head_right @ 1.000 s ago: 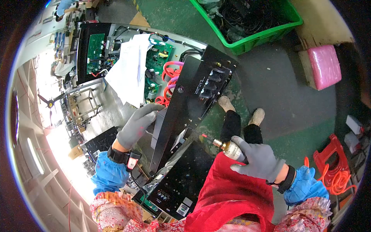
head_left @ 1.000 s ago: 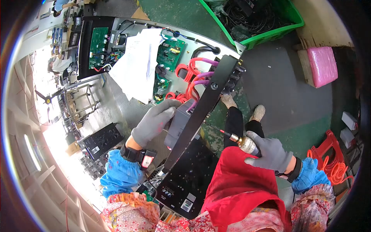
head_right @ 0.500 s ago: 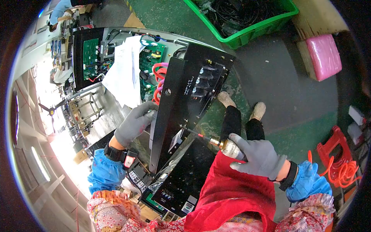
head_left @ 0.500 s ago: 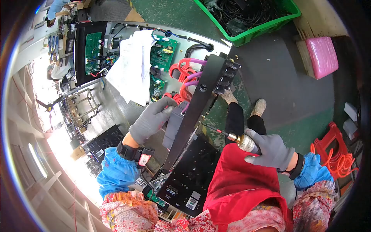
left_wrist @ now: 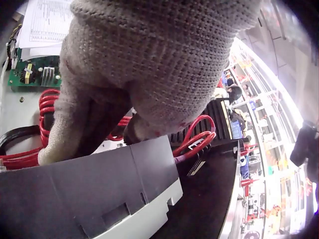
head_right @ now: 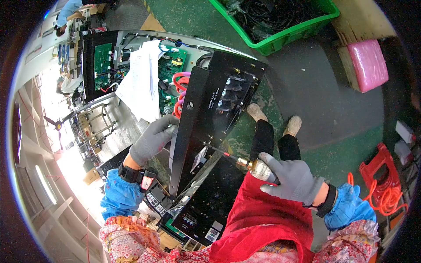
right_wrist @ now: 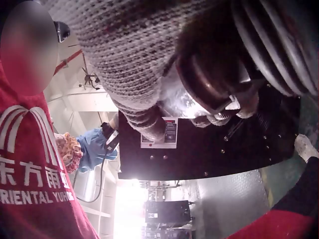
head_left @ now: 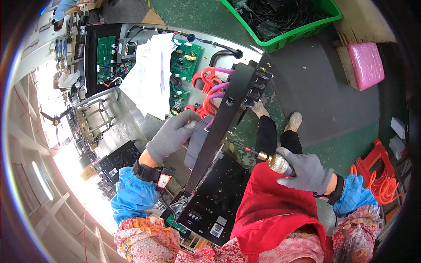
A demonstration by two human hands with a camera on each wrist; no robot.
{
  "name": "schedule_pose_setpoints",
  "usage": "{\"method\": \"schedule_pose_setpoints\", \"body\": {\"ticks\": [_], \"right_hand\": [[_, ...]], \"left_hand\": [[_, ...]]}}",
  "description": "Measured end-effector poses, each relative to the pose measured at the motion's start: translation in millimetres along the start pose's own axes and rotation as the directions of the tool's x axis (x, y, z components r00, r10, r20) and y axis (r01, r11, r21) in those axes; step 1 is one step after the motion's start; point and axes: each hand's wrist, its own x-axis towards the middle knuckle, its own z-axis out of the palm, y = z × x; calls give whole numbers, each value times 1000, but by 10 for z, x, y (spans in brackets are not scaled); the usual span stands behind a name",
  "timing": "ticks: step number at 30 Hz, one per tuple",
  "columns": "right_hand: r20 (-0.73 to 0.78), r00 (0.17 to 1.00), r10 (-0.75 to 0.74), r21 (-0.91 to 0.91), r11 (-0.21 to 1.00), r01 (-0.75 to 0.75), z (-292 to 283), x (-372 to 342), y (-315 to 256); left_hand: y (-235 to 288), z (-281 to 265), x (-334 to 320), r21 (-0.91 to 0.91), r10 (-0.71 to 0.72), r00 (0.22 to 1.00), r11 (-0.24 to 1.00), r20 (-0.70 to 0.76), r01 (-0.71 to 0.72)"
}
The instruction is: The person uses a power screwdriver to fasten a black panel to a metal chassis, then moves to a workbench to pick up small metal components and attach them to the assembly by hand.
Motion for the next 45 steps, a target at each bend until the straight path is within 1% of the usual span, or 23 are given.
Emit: {"method": "schedule_pose_setpoints", "body": {"ticks": [1, 4, 7, 16, 19, 22, 25, 28, 34, 37, 40, 43, 45], "right_hand": [[-10, 1000, -6, 2, 1000, 6, 6, -3, 6], [10, 1000, 18, 4, 1000, -18, -7, 5, -11], [34, 999, 17, -19, 1000, -16, -1, 2, 15], [42, 998, 37, 6, 999, -38, 3, 0, 7], [36, 999, 31, 10, 999, -32, -3, -1, -7], [40, 999, 34, 8, 999, -34, -10, 1, -11], [48, 998, 44, 5, 999, -44, -25, 6, -23], [11, 1000, 11, 10, 1000, -11, 0, -2, 4], [38, 999, 23, -7, 1000, -23, -5, 0, -1], [26, 999, 23, 11, 1000, -23, 5, -6, 3], [36, 999, 27, -2, 1000, -27, 2, -5, 7], [21, 1000, 12, -17, 1000, -11, 1, -4, 6], [30, 999, 16, -29, 999, -15, 1, -8, 4]], "left_hand": [[9, 3, -2, 13, -1, 1000, 1000, 1, 1], [26, 5, -13, -63, -58, 998, 996, 14, 59], [25, 14, -9, -54, -61, 998, 997, 5, 61], [38, 19, -8, -73, -46, 999, 996, 2, 46], [-10, 3, 4, -2, 16, 1000, 1000, 0, -16], [-20, 7, 14, -24, -6, 1000, 1000, 2, 6], [49, 17, -3, -66, -70, 998, 995, 4, 70], [30, 16, -9, -84, -60, 998, 995, 7, 61], [-8, 15, -6, -69, -51, 999, 996, 9, 52], [36, 23, -6, -45, -28, 1000, 999, -6, 28], [52, 30, -12, -92, -48, 999, 995, 0, 48], [81, 36, -22, -71, -66, 998, 995, -8, 66], [42, 44, -14, -99, -54, 999, 994, -11, 52]]}}
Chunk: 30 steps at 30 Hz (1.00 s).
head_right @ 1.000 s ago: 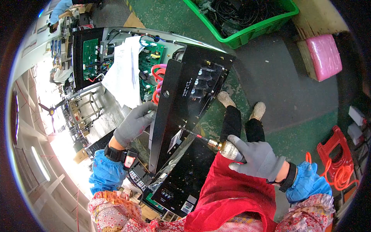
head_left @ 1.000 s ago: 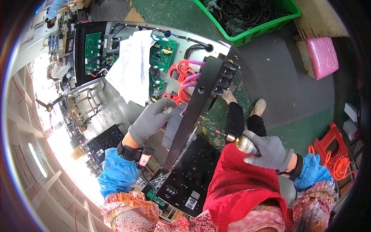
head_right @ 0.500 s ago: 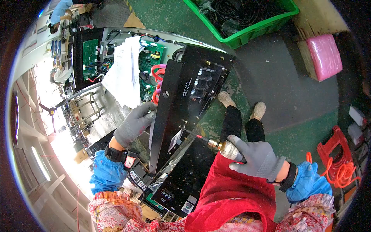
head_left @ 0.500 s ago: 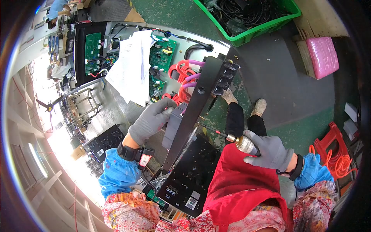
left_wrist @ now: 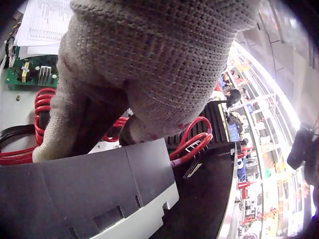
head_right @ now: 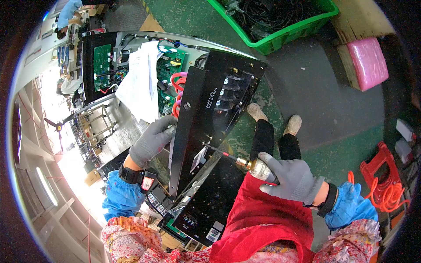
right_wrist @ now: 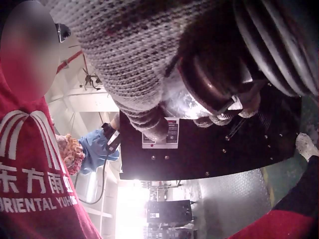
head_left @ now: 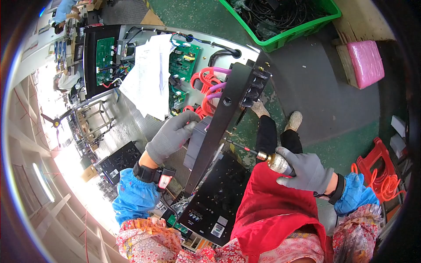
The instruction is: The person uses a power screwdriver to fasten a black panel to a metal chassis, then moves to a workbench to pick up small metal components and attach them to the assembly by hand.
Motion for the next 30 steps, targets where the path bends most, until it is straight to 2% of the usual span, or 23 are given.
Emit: {"method": "schedule_pose_setpoints", "body": {"ticks": [13, 19, 28, 30], "right_hand": [[-15, 1000, -14, 17, 1000, 14, -16, -6, -18], [-30, 999, -14, 25, 1000, 15, 6, -11, -7], [-25, 1000, -10, -3, 1000, 10, 5, -9, -20], [-19, 1000, -10, 13, 1000, 10, -1, -11, -33]], "left_hand": [[5, 13, -1, 33, 40, 999, 999, -16, -40], [19, 4, 2, 27, -23, 1000, 999, -11, 24], [2, 21, 4, 1, 30, 999, 1000, -19, -30], [36, 17, -8, -4, 0, 1000, 1000, -13, 0]]}}
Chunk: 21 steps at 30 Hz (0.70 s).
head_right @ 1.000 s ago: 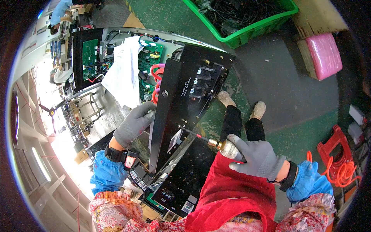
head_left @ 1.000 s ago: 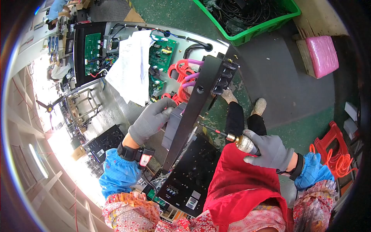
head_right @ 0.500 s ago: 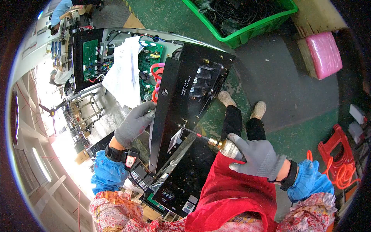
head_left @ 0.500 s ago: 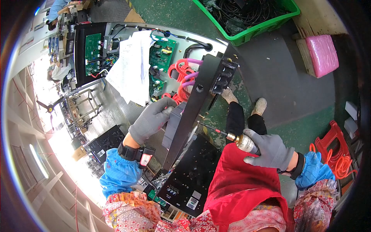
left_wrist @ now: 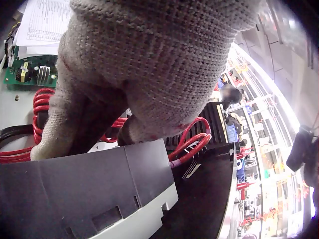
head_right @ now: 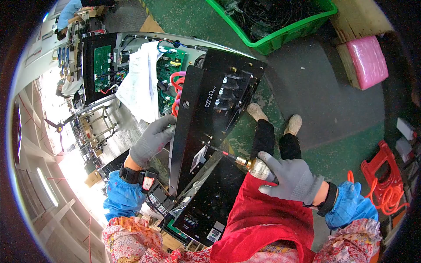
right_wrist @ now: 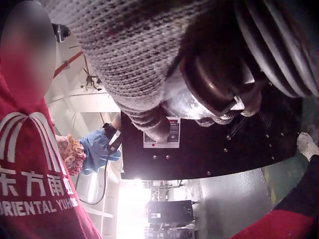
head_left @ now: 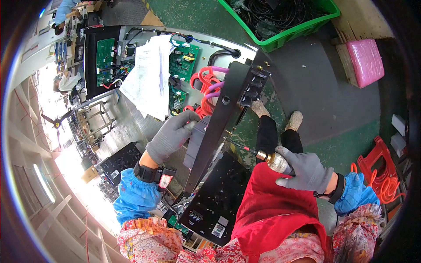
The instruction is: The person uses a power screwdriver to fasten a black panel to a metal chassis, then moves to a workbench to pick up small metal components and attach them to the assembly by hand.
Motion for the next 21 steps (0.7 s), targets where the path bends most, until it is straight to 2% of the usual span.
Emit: {"method": "schedule_pose_setpoints", "body": {"ticks": [7, 10, 16, 21], "right_hand": [[-16, 1000, -7, 0, 1000, 7, 51, -4, 42], [-3, 1000, -8, 5, 1000, 8, 27, -5, 14], [-20, 1000, -22, -1, 1000, 22, 40, -3, 47], [-36, 999, -28, 0, 1000, 28, 39, -10, 32]], "left_hand": [[-49, -1, 6, 45, 49, 999, 998, -13, -49], [-10, 2, -10, 9, 3, 1000, 1000, -13, -3], [-17, 3, -5, 38, 41, 999, 998, -14, -40], [8, -1, -12, 27, -2, 1000, 1000, -1, 2]]}}
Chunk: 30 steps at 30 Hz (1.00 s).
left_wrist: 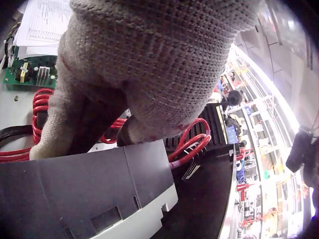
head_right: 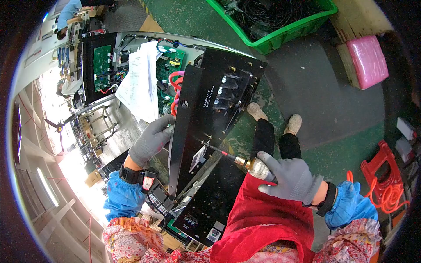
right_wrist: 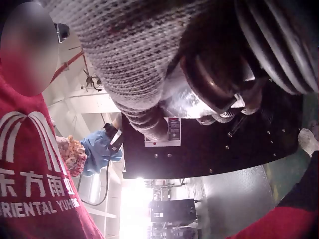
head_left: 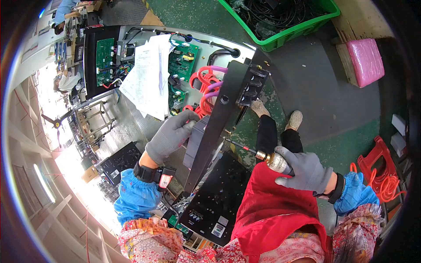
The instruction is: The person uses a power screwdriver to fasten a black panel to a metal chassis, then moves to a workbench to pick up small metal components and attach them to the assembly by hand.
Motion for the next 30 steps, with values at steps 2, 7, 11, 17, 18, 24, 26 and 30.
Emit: {"method": "schedule_pose_setpoints", "body": {"ticks": [2, 7, 11, 17, 18, 24, 26, 30], "right_hand": [[-13, 1000, -6, -7, 1000, 6, 9, -1, 6], [-46, 999, -24, -23, 999, 23, 9, -6, -22], [-29, 1000, -7, -52, 999, 5, -23, -6, -44], [84, 991, 101, -79, 992, -94, -53, -227, -87], [110, 987, 113, -80, 991, -105, -43, -264, -106], [214, 946, 244, -44, 970, -241, 117, -361, -276], [202, 951, 233, -23, 972, -233, 194, -372, -348], [228, 948, 222, -26, 975, -222, 368, -346, -401]], "left_hand": [[-1, 7, -3, -17, -21, 1000, 1000, -3, 21], [-74, 19, 15, -53, 15, 1000, 998, -17, -16], [-13, 11, -7, 17, -5, 999, 1000, -39, 5], [-8, 48, -47, 19, 41, 994, 999, -98, -39], [-46, 45, -73, -10, 56, 992, 998, -112, -57], [-91, 0, -266, -110, 22, 999, 994, -47, -27], [-237, 13, -302, -202, 47, 999, 978, -18, -50], [-554, 78, -390, -246, 163, 985, 954, -65, -174]]}}
